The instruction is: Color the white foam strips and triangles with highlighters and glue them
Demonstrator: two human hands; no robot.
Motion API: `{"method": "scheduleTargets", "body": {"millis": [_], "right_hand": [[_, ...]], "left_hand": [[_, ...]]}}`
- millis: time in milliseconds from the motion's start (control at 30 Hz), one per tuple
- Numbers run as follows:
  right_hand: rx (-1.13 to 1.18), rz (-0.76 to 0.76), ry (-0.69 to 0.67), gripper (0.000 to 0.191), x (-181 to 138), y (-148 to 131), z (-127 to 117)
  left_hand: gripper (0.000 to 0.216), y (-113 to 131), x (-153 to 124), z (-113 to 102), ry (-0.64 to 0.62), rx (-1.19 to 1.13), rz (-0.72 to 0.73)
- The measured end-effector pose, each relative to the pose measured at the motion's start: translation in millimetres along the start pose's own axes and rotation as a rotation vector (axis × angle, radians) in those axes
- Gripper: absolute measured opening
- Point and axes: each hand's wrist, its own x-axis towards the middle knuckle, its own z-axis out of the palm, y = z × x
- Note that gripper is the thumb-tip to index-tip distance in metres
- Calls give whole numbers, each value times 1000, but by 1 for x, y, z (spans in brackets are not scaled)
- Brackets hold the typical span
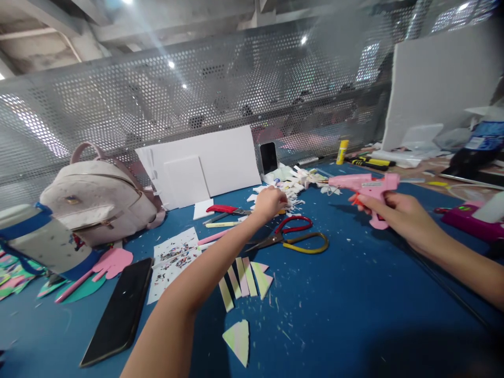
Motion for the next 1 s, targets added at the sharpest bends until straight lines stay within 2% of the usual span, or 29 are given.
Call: {"method": "scheduleTargets", "body": {"millis": [200, 300, 400, 533, 700, 800, 900, 967, 1000], "right_hand": [[-4, 0, 8, 62, -1, -4, 1], [5, -2, 1, 60, -1, -3, 0], [20, -6, -12, 59, -2, -1, -1], [42, -17, -69, 57, -7, -4, -2], [87, -23, -184, 57, -15, -15, 3], [124, -37, -200, 50, -19, -22, 7], [135, -44, -232, 49, -26, -34, 10], [112, -26, -313, 50, -35, -44, 13], [84, -15, -373, 51, -40, -50, 16]], "left_hand": [[33, 3, 0, -5, 0, -30, 0], [33, 3, -6, -23, 25, -70, -7], [29, 4, -25, -51, 64, -126, -17], [22, 13, -83, -95, 108, -216, -31], [19, 41, -190, -139, 98, -291, -45], [23, 59, -245, -153, 82, -292, -67], [20, 73, -287, -157, 122, -240, -87], [22, 81, -310, -155, 175, -97, -26], [23, 85, -321, -153, 154, -28, -33]]}}
